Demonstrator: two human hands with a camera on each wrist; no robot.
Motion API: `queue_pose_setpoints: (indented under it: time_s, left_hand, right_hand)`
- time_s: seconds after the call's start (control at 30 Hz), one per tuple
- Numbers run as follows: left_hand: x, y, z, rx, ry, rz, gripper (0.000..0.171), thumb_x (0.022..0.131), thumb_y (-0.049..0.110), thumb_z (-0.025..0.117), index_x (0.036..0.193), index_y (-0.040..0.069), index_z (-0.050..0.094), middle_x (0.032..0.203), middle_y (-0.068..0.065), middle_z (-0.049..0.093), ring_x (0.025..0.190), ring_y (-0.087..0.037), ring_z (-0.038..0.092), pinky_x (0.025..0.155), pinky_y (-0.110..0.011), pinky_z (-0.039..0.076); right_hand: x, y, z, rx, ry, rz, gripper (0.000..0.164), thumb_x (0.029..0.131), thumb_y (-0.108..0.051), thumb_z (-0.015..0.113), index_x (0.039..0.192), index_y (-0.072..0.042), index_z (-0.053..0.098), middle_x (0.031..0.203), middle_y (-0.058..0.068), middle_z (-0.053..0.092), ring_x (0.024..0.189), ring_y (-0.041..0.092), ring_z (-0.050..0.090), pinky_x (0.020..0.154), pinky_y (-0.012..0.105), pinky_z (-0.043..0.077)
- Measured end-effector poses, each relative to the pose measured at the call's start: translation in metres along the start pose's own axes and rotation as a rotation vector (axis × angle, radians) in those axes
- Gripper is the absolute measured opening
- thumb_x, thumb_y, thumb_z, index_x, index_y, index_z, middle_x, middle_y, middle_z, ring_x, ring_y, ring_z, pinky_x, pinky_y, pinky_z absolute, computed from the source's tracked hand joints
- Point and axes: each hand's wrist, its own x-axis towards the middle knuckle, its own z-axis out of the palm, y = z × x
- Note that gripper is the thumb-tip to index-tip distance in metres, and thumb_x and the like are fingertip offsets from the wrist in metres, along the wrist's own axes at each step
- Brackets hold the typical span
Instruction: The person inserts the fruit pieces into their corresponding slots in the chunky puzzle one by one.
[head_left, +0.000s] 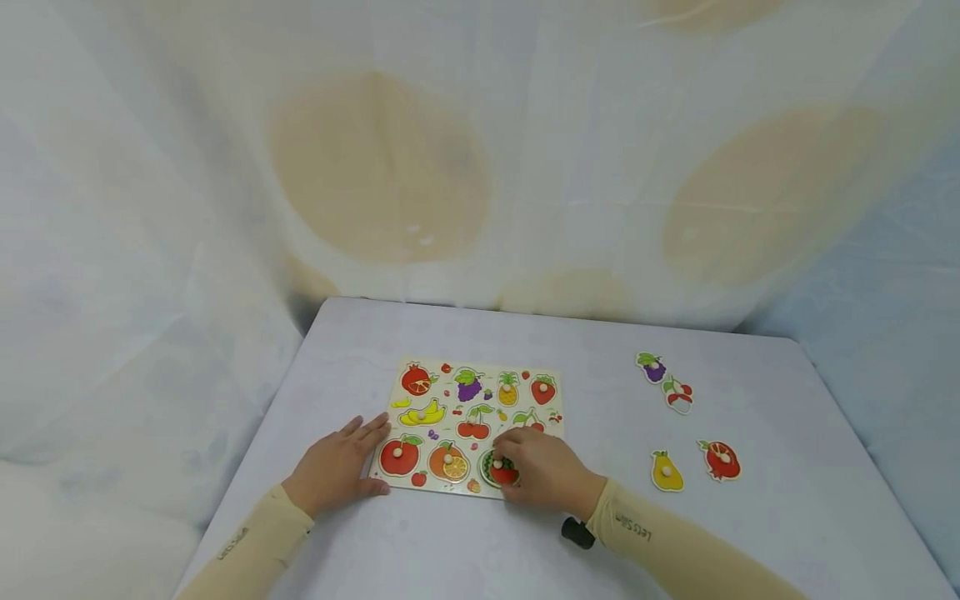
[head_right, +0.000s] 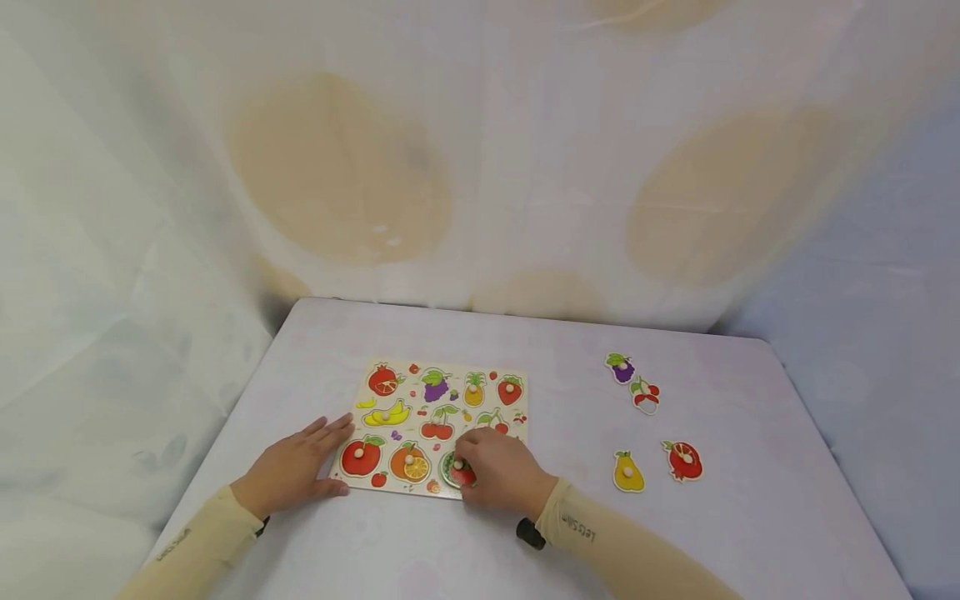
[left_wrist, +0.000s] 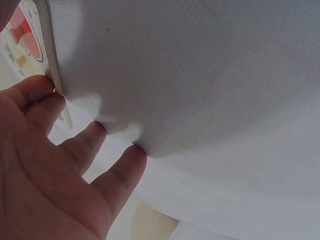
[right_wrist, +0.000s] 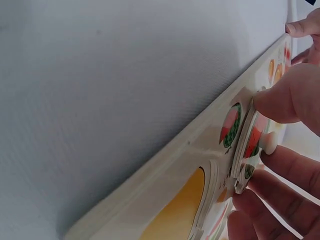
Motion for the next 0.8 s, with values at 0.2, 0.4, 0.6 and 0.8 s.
queue_pose_setpoints:
  time_s: [0.2, 0.4, 0.6, 0.8]
  left_hand:
    - [0.0006, -0.0008, 0.0011, 0.005, 0.001, 0.004, 0.094, 0.074, 0.053, 0.083, 0.149, 0.010, 0.048, 0.156, -0.005, 0.040, 0.140, -0.040, 0.038, 0.105, -0.055, 0.042]
    - [0.0013, -0.0005, 0.0014, 0.007, -0.005, -0.001, 0.094, 0.074, 0.054, 0.083, 0.149, 0.010, 0.048, 0.156, -0.005, 0.040, 0.140, -0.040, 0.037, 0.105, -0.056, 0.041]
    - [0.0016, -0.0015, 0.0037, 0.017, -0.014, -0.005, 0.095, 0.074, 0.055, 0.082, 0.150, 0.010, 0.047, 0.157, -0.004, 0.039, 0.141, -0.039, 0.036, 0.106, -0.055, 0.041]
    - [0.0012, -0.0017, 0.0040, 0.012, -0.006, -0.001, 0.095, 0.074, 0.054, 0.083, 0.150, 0.010, 0.047, 0.157, -0.004, 0.039, 0.140, -0.040, 0.037, 0.106, -0.056, 0.041]
  right_hand:
    - [0.0000, -0.0005, 0.0020, -0.035, 0.029, -0.042, 0.036, 0.077, -0.037, 0.084, 0.106, -0.018, 0.073, 0.117, -0.003, 0.066, 0.110, 0.016, 0.062, 0.087, 0.032, 0.056]
    - [0.0000, -0.0003, 0.0020, -0.028, 0.023, -0.040, 0.036, 0.078, -0.039, 0.083, 0.107, -0.018, 0.073, 0.118, -0.004, 0.066, 0.111, 0.015, 0.060, 0.086, 0.032, 0.056]
    - [0.0004, 0.0007, 0.0030, -0.017, 0.026, -0.040, 0.035, 0.079, -0.037, 0.083, 0.107, -0.018, 0.073, 0.119, -0.004, 0.065, 0.112, 0.015, 0.060, 0.087, 0.033, 0.056]
    - [0.0012, 0.0023, 0.0049, -0.023, 0.024, -0.044, 0.036, 0.079, -0.036, 0.082, 0.109, -0.018, 0.074, 0.121, -0.004, 0.065, 0.115, 0.015, 0.059, 0.091, 0.033, 0.054]
